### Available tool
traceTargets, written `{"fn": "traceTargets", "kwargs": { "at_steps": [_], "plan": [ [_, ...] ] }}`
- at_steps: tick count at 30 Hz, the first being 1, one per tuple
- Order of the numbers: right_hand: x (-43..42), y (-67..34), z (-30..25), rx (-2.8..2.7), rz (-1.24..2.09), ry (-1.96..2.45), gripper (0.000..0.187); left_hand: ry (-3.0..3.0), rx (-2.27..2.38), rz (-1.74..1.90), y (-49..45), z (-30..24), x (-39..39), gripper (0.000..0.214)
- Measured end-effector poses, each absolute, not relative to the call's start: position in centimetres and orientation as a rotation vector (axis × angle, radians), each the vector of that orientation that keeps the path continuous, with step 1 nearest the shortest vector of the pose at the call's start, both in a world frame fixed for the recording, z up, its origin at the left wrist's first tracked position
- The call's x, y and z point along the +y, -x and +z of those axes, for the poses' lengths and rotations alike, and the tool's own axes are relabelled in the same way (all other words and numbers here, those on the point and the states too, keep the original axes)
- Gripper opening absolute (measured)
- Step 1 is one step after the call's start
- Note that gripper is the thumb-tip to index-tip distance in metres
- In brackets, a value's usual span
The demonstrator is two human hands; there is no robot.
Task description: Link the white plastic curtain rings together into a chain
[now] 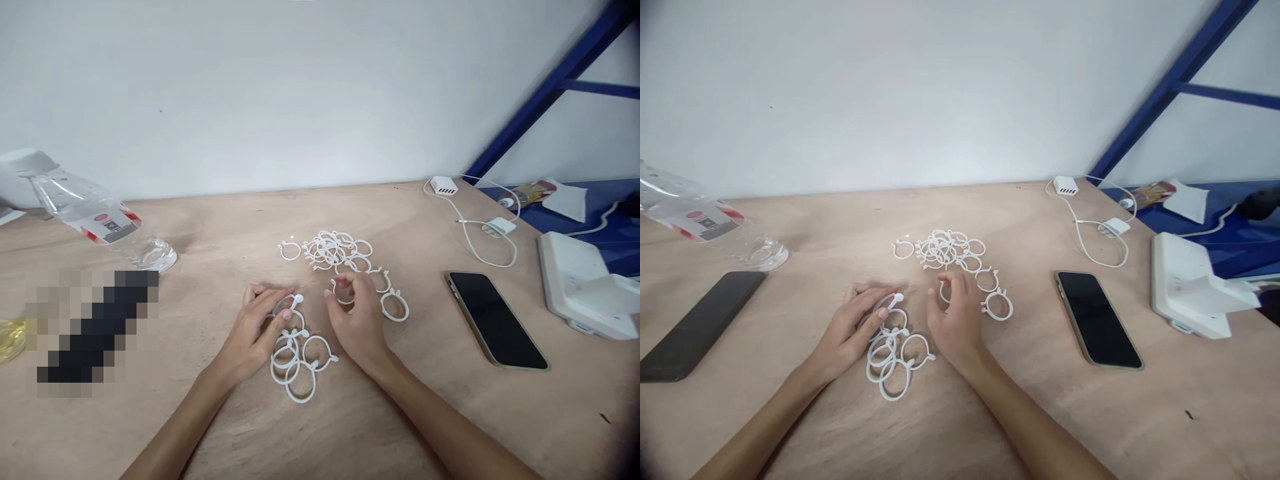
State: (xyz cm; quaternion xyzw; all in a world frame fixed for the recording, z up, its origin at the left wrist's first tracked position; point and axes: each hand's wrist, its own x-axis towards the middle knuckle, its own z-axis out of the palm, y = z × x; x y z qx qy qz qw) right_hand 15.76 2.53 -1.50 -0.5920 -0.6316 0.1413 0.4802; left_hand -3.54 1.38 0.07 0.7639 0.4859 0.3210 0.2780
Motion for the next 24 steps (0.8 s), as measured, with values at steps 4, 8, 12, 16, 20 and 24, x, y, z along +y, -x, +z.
{"fn": "traceTargets", "kwargs": {
  "at_steps": [4,8,12,16,20,24],
  "plan": [
    [2.55,-15.54,-1.34,-1.763,0.266,1.627,0.021,-2.057,1.312,0.852,3.54,0.11,1.4,0.035],
    [2.52,-15.51,-1.18,-1.836,0.304,1.607,0.016,-2.083,1.287,0.853,3.47,0.06,1.35,0.035],
    [2.21,-15.57,-1.13,-1.791,0.413,1.317,0.026,-2.167,1.235,0.866,3.32,0.2,1.28,0.029],
    [1.79,-15.47,-1.27,-1.696,0.642,1.119,0.034,-2.223,1.229,0.852,3.2,0.36,1.25,0.032],
    [1.62,-15.32,-1.42,-1.6,0.814,1.061,0.032,-2.207,1.286,0.826,3.16,0.16,1.26,0.036],
    [1.61,-15.26,-1.54,-1.54,0.929,1.057,0.033,-2.143,1.342,0.862,3.29,-0.34,1.28,0.033]
  ]
}}
